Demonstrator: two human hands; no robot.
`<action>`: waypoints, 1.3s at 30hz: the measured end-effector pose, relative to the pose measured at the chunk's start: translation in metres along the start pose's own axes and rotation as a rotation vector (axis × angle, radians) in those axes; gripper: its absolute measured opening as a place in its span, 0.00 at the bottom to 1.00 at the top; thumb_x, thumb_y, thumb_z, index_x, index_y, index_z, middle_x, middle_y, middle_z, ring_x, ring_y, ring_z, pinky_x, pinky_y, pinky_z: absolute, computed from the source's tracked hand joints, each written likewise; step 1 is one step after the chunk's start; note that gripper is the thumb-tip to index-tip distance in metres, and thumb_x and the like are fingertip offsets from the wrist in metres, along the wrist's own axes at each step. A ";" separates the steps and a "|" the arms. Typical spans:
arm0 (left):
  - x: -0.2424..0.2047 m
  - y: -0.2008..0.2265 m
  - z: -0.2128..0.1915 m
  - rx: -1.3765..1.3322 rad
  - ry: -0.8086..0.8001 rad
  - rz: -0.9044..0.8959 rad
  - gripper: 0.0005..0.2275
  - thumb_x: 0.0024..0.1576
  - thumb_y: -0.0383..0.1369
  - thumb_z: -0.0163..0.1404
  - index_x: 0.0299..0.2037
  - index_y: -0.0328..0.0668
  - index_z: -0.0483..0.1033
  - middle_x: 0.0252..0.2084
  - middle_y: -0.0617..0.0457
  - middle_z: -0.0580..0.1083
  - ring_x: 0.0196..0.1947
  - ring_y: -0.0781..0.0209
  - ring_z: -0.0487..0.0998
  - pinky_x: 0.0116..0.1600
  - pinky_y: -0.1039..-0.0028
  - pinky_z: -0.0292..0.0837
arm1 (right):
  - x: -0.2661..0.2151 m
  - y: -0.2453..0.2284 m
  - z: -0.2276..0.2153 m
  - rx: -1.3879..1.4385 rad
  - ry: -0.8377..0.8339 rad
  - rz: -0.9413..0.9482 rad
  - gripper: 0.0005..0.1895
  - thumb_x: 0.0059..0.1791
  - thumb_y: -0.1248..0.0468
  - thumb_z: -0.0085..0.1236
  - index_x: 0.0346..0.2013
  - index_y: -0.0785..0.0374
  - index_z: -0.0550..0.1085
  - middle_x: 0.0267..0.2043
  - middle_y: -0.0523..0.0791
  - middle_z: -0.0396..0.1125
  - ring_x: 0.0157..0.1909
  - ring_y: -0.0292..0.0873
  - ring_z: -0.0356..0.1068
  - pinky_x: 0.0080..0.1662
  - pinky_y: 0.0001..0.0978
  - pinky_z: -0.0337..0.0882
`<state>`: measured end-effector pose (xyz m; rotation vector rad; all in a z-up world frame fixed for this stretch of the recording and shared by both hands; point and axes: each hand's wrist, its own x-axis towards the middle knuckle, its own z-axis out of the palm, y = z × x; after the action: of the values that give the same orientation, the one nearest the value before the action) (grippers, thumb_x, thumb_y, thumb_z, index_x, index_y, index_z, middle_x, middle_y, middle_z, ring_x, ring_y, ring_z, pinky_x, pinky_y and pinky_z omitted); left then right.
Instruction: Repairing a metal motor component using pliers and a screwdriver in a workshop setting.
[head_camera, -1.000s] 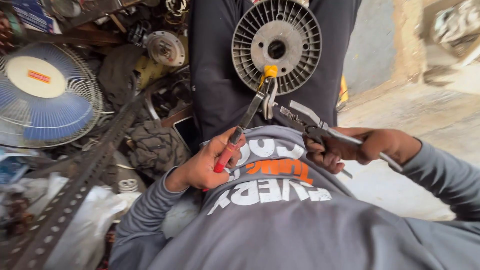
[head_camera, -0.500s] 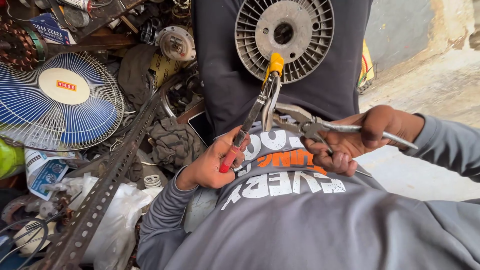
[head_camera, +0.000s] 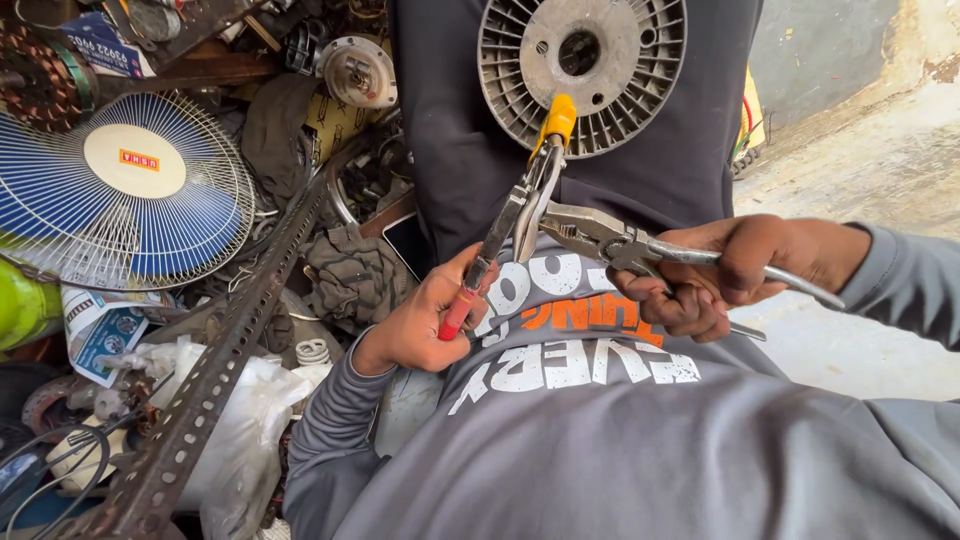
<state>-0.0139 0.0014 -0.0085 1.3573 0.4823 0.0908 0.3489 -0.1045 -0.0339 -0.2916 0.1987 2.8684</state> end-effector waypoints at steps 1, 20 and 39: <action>-0.001 -0.001 0.000 -0.001 0.003 -0.001 0.07 0.37 0.22 0.44 0.23 0.37 0.59 0.48 0.42 0.63 0.40 0.53 0.64 0.50 0.73 0.64 | -0.001 0.004 -0.003 0.000 -0.001 0.003 0.35 0.24 0.73 0.47 0.47 0.67 0.58 0.31 0.45 0.53 0.30 0.37 0.50 0.30 0.30 0.50; -0.007 -0.009 0.007 -0.054 -0.009 -0.015 0.07 0.42 0.21 0.48 0.29 0.34 0.64 0.45 0.47 0.65 0.37 0.57 0.66 0.49 0.75 0.65 | -0.004 -0.007 0.072 -1.663 0.958 -0.106 0.30 0.33 0.65 0.57 0.50 0.67 0.65 0.25 0.52 0.68 0.29 0.54 0.69 0.32 0.45 0.68; 0.006 -0.026 0.004 0.036 -0.083 0.121 0.03 0.51 0.21 0.55 0.32 0.31 0.75 0.42 0.44 0.68 0.40 0.48 0.73 0.42 0.61 0.68 | -0.034 0.014 0.007 -0.496 0.173 0.024 0.45 0.29 0.69 0.47 0.62 0.82 0.59 0.53 0.52 0.58 0.51 0.45 0.57 0.55 0.37 0.63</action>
<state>-0.0123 -0.0057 -0.0349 1.4190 0.3337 0.1249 0.3761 -0.1244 -0.0184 -0.6314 -0.4901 2.8745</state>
